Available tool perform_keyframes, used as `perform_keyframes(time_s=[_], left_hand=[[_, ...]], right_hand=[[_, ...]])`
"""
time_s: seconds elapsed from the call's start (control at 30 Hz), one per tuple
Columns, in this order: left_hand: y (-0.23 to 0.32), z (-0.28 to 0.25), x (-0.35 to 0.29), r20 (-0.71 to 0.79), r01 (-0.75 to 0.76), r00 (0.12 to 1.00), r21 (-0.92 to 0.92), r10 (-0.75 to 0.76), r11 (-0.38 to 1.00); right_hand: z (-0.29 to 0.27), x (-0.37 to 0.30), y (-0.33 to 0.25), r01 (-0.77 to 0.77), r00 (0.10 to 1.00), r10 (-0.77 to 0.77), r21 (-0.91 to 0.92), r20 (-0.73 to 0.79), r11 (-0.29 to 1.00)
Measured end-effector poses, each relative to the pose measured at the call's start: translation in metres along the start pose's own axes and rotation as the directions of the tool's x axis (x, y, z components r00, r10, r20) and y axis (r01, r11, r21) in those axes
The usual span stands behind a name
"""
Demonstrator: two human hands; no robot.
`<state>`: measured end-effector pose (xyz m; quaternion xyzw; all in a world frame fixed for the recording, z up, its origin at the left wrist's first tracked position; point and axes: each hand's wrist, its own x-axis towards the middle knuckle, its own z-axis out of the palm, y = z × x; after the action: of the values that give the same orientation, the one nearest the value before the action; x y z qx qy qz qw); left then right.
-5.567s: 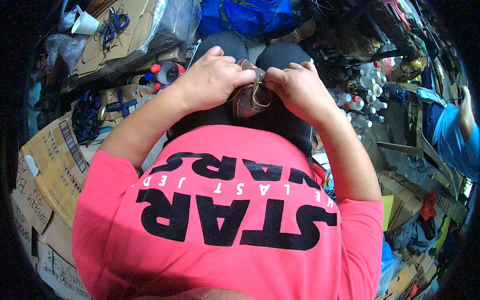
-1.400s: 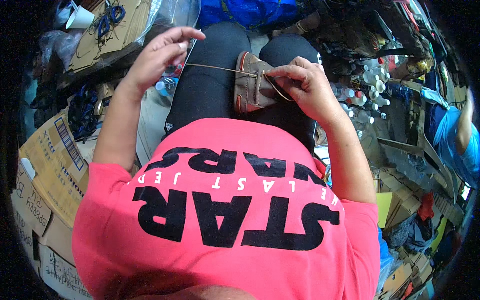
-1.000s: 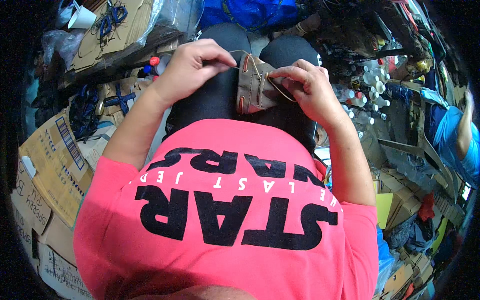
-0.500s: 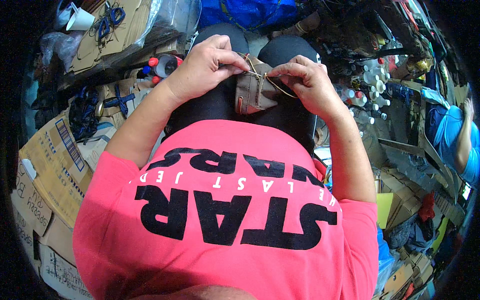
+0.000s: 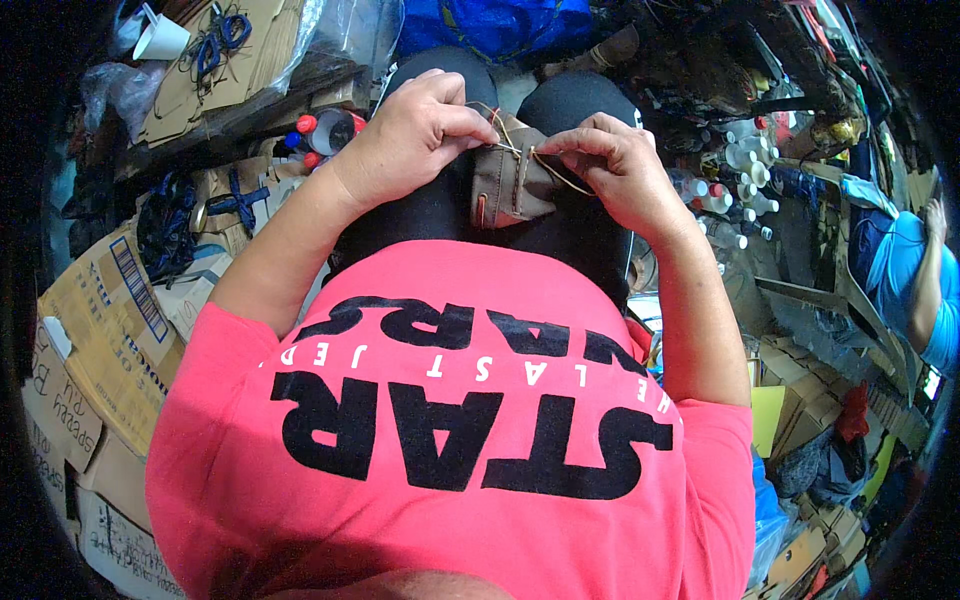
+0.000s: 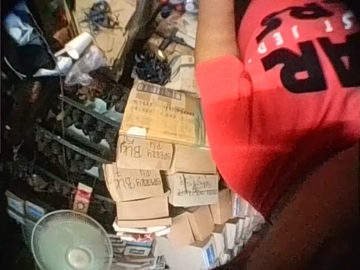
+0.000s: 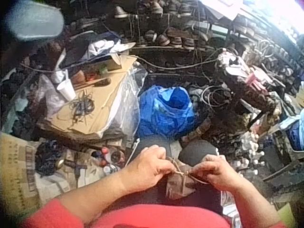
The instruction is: Manually stitching or threading a leather shoe component using a needle and thread.
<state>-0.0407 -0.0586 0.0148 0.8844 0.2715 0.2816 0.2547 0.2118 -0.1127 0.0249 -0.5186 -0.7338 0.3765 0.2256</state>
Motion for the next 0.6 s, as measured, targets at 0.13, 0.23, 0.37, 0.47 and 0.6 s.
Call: perform_keyframes(time_s=[0.13, 0.23, 0.37, 0.47, 0.6], left_hand=[[0.0033, -0.0002, -0.0004, -0.016, -0.036, 0.999, 0.042, 0.036, 0.998], [0.0049, -0.0015, 0.0003, -0.009, -0.054, 0.998, 0.081, 0.055, 0.995], [0.0027, -0.0008, 0.001, 0.002, -0.087, 0.996, 0.13, 0.087, 0.988], [0.0038, -0.0007, 0.0013, 0.007, -0.085, 0.996, 0.141, 0.085, 0.986], [0.0047, -0.0001, 0.0008, -0.009, -0.082, 0.996, 0.139, 0.084, 0.987]], right_hand=[[-0.0016, 0.0005, -0.0006, -0.011, 1.0, 0.011, -0.023, 0.013, 1.0], [-0.0023, 0.0007, -0.0012, -0.014, 1.0, 0.014, -0.01, 0.018, 1.0], [-0.0018, 0.0006, 0.0006, -0.012, 1.0, 0.012, -0.003, 0.012, 1.0], [-0.0017, 0.0006, 0.0025, -0.023, 0.999, 0.022, 0.004, 0.028, 1.0], [-0.0011, 0.0007, 0.0012, -0.025, 1.0, 0.025, 0.011, 0.015, 1.0]])
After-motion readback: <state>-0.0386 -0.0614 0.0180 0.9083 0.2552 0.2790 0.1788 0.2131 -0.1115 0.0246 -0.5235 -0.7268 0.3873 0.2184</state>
